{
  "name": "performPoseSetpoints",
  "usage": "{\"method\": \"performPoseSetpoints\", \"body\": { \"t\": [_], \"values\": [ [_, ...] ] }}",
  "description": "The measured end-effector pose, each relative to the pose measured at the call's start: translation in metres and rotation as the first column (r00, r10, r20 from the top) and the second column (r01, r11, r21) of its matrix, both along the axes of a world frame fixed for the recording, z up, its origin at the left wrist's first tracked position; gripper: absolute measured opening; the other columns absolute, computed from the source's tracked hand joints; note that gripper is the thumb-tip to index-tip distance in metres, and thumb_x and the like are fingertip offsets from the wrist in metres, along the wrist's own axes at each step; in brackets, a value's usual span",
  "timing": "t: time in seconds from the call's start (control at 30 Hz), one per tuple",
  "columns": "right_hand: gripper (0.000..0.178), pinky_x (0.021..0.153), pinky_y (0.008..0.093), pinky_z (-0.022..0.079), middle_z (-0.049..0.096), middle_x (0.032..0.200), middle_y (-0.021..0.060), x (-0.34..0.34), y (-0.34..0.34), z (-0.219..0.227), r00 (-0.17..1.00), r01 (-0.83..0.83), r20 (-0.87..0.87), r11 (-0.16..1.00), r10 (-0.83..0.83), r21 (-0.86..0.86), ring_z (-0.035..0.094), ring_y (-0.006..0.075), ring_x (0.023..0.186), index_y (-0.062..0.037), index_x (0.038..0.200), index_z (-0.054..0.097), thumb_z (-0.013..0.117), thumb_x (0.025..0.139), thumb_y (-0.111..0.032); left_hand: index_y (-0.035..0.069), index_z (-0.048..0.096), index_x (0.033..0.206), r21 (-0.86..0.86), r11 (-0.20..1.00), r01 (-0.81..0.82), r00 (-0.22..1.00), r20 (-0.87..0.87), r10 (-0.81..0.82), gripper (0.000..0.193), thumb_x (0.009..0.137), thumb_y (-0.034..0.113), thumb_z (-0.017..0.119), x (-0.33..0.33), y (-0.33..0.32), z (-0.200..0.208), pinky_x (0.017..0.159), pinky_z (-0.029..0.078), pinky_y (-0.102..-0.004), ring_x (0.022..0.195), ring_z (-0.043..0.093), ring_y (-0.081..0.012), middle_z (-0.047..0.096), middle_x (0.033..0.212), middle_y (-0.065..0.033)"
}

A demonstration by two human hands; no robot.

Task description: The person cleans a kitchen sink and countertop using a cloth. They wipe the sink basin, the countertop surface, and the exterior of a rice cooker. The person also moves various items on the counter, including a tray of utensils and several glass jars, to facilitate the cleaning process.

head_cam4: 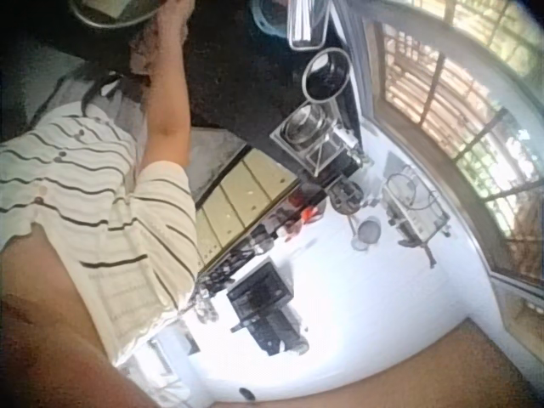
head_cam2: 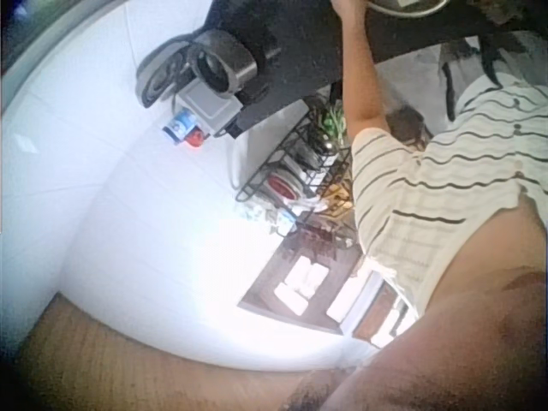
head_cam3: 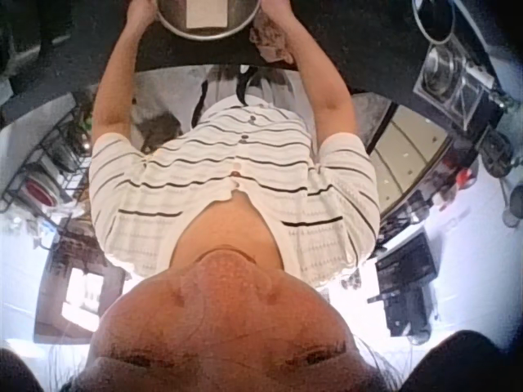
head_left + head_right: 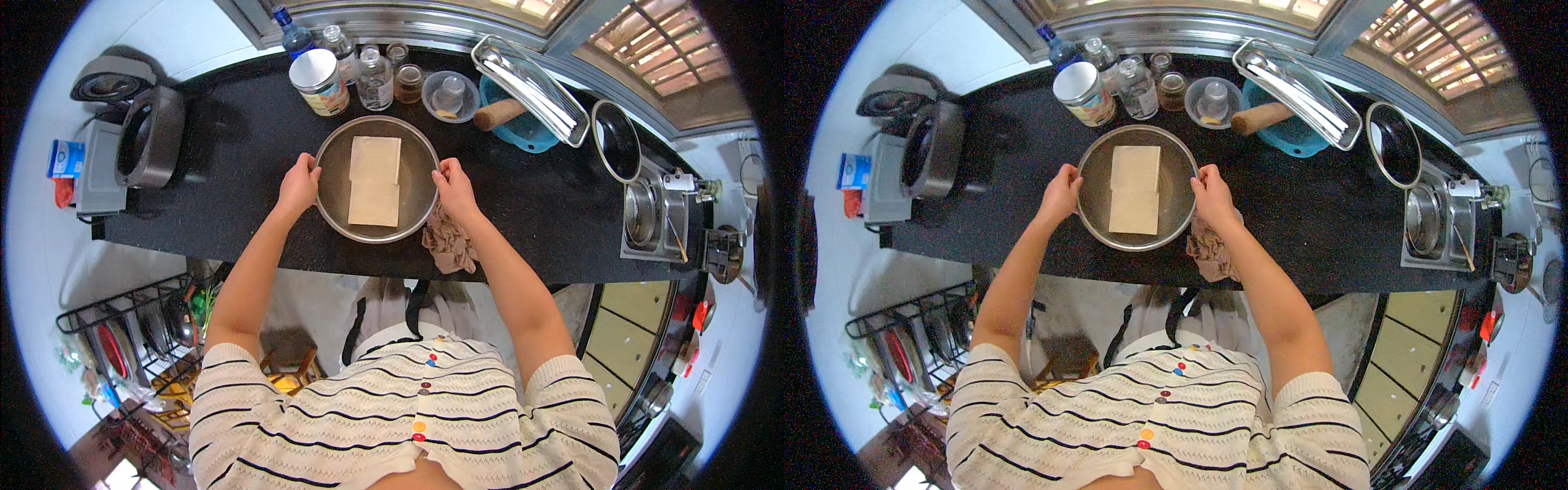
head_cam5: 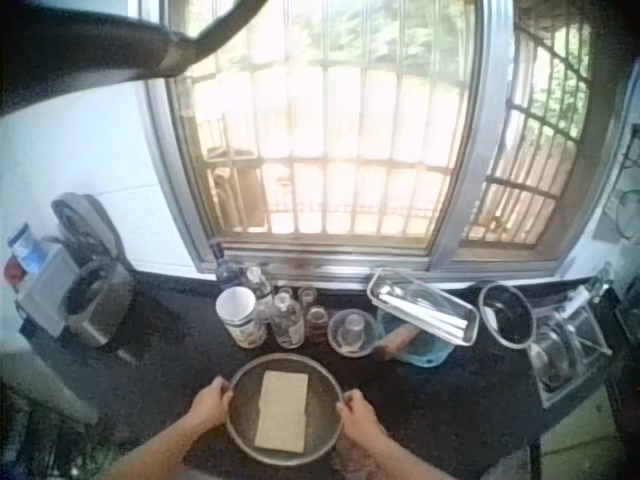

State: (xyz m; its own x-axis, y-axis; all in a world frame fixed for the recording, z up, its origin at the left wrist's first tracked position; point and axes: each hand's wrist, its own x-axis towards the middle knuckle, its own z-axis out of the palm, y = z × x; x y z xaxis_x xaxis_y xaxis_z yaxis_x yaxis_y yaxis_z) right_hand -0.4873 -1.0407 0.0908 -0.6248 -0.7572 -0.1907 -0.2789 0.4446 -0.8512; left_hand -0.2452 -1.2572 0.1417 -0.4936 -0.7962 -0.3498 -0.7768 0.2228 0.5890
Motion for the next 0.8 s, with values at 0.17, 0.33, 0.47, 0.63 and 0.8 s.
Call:
{"method": "performPoseSetpoints", "body": {
  "t": [0.17, 0.33, 0.47, 0.63, 0.8],
  "values": [
    [0.020, 0.069, 0.0387, 0.047, 0.059, 0.081, 0.0111, -0.028, 0.042, 0.004, 0.999, 0.033, 0.026, 0.999, -0.033, -0.030, 0.060, 0.0259, 0.074, -0.0028, 0.104, 0.048, 0.057, 0.096, -0.019, 0.002, 0.052, 0.106, 0.143, 0.989, 0.042, 0.994, -0.107, -0.027, 0.016, 0.098, 0.015, 0.055, -0.026, 0.028, 0.012, 0.058, 0.059, -0.0365, 0.075, 0.069, -0.0273, 0.066, 0.093, -0.0153],
    [0.017, 0.069, 0.0353, 0.047, 0.059, 0.080, 0.0097, -0.057, 0.098, 0.014, 0.978, 0.141, 0.156, 0.990, -0.138, -0.008, 0.059, 0.0222, 0.073, -0.0029, 0.100, 0.052, 0.056, 0.097, -0.019, 0.002, 0.051, 0.107, 0.262, 0.961, 0.092, 0.982, -0.182, -0.045, 0.013, 0.099, 0.012, 0.053, -0.059, 0.072, 0.015, 0.053, 0.062, -0.0348, 0.068, 0.066, -0.0196, 0.062, 0.087, -0.0108],
    [0.017, 0.071, 0.0342, 0.049, 0.062, 0.081, 0.0097, -0.089, 0.155, 0.014, 0.981, 0.173, 0.098, 0.984, -0.170, -0.028, 0.061, 0.0207, 0.075, -0.0030, 0.101, 0.055, 0.055, 0.097, -0.020, 0.002, 0.051, 0.109, 0.357, 0.922, 0.151, 0.968, -0.240, -0.065, 0.014, 0.099, 0.012, 0.053, -0.089, 0.116, 0.011, 0.053, 0.062, -0.0352, 0.069, 0.065, -0.0184, 0.061, 0.088, -0.0101],
    [0.018, 0.071, 0.0349, 0.049, 0.064, 0.084, 0.0108, -0.133, 0.223, 0.014, 0.968, 0.235, 0.080, 0.971, -0.237, 0.036, 0.062, 0.0223, 0.077, -0.0026, 0.100, 0.056, 0.055, 0.097, -0.021, 0.000, 0.053, 0.110, 0.440, 0.879, 0.185, 0.960, -0.271, -0.066, 0.017, 0.097, 0.011, 0.055, -0.138, 0.175, 0.008, 0.056, 0.062, -0.0351, 0.078, 0.066, -0.0212, 0.062, 0.094, -0.0128],
    [0.015, 0.057, 0.0296, 0.047, 0.060, 0.076, 0.0052, -0.169, 0.271, 0.007, 0.966, 0.260, 0.012, 0.966, -0.260, -0.001, 0.058, 0.0142, 0.065, -0.0045, 0.099, 0.055, 0.053, 0.099, -0.019, 0.002, 0.055, 0.110, 0.252, 0.922, 0.294, 0.949, -0.189, -0.251, 0.019, 0.095, 0.014, 0.058, -0.186, 0.206, -0.024, 0.075, 0.054, -0.0405, 0.085, 0.066, -0.0286, 0.065, 0.097, -0.0160]
  ]
}}
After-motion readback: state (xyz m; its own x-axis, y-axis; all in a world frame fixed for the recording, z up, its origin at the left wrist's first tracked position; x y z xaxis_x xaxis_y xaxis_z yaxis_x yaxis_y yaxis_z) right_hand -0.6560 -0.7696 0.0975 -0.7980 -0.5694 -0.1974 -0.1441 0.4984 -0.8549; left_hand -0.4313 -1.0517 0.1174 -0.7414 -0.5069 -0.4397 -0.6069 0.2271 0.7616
